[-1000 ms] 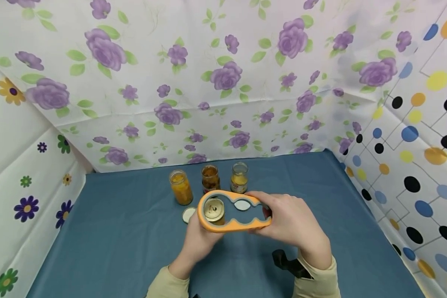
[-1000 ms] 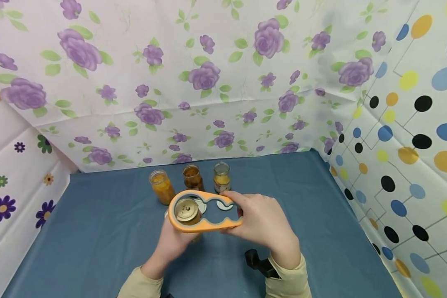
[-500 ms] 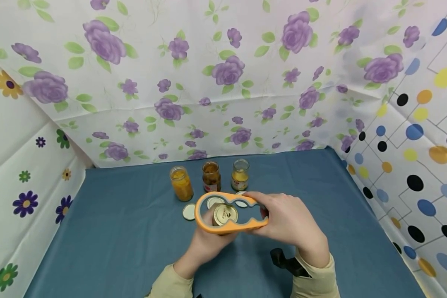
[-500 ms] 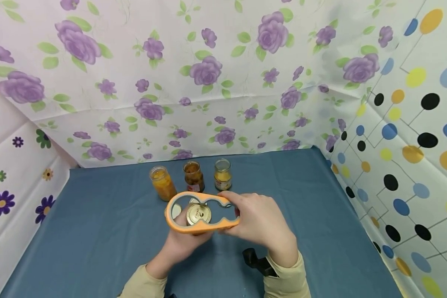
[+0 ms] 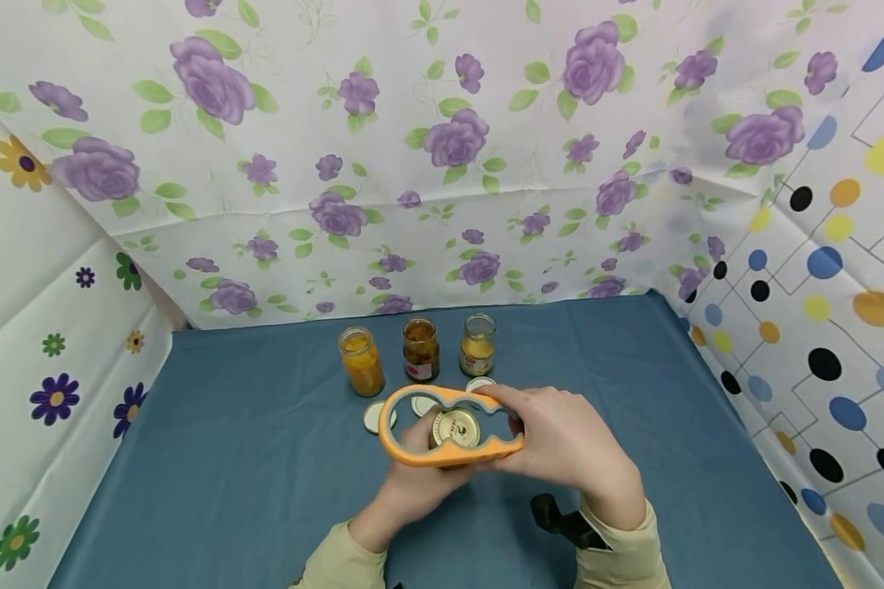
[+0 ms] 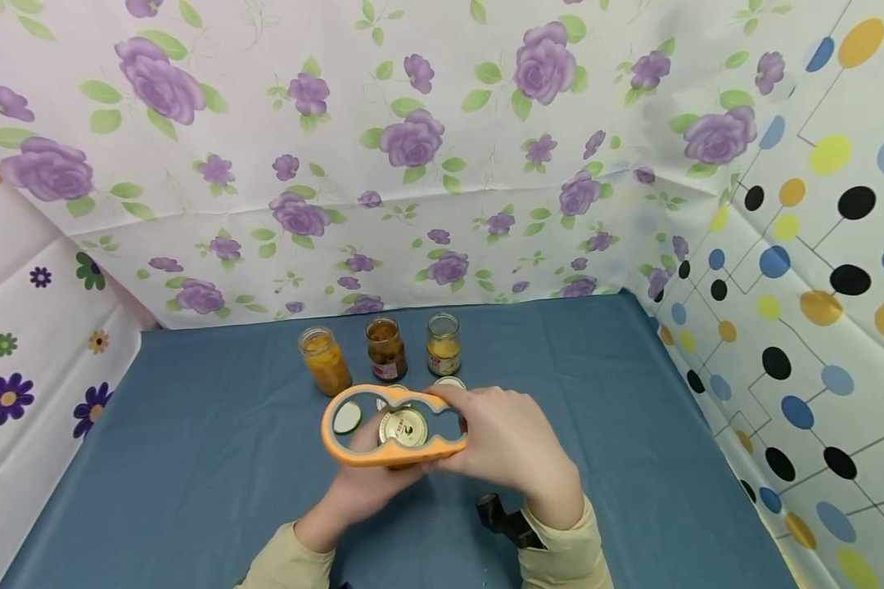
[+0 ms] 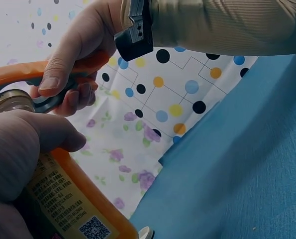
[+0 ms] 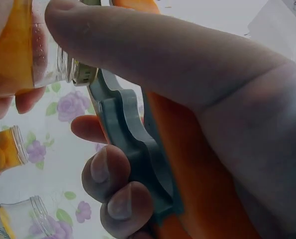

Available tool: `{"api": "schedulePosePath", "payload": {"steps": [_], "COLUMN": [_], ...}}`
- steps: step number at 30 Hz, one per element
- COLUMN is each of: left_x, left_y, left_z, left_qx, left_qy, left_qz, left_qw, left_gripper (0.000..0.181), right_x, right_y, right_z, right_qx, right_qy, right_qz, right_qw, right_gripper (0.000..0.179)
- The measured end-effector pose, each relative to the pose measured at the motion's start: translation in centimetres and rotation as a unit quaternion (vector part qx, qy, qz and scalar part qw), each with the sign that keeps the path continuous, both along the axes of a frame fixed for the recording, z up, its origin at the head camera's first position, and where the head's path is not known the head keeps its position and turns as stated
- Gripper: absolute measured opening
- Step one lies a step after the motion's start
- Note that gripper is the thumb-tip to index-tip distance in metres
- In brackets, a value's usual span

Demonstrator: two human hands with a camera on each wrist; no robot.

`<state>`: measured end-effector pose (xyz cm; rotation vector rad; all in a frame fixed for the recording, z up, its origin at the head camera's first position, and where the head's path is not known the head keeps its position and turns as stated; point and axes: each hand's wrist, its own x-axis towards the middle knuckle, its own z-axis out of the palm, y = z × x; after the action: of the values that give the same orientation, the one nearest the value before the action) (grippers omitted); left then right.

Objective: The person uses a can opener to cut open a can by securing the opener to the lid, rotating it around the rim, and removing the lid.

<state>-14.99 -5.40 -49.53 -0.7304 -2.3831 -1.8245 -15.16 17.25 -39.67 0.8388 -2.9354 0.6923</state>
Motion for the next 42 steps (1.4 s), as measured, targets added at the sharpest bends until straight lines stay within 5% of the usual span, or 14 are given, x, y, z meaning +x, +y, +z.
{"api": "schedulePosePath", "payload": {"steps": [7, 19, 31, 42], "left_x": [0.3, 0.2, -0.1, 0.1], "left_y": [0.0, -0.3, -0.5, -0.7], "left_z": [0.0, 0.2, 0.1, 0.4], "left_qx": [-0.01, 0.004, 0.044, 0.041], "left_qy": [0.016, -0.043, -0.013, -0.025], "left_qz": [-0.012, -0.006, -0.029, -0.047], "left_qw": [0.9998, 0.999, 0.9985, 0.9978], "left_gripper": [0.059, 0.06, 0.053, 0.049], "right_x": [0.0, 0.0, 0.1, 0.1], "right_y": [-0.5, -0.7, 0.2, 0.4], "right_z": [-0.1, -0.2, 0.2, 0.3], "right_qx": [-0.004, -0.001, -0.014, 0.01], "right_qy": [-0.023, -0.075, -0.045, -0.016], "right_qz": [0.015, 0.029, 0.029, 0.044], "right_qw": [0.9996, 0.9967, 0.9985, 0.9988], "right_gripper": [0.082, 0.093, 0.082, 0.077]}}
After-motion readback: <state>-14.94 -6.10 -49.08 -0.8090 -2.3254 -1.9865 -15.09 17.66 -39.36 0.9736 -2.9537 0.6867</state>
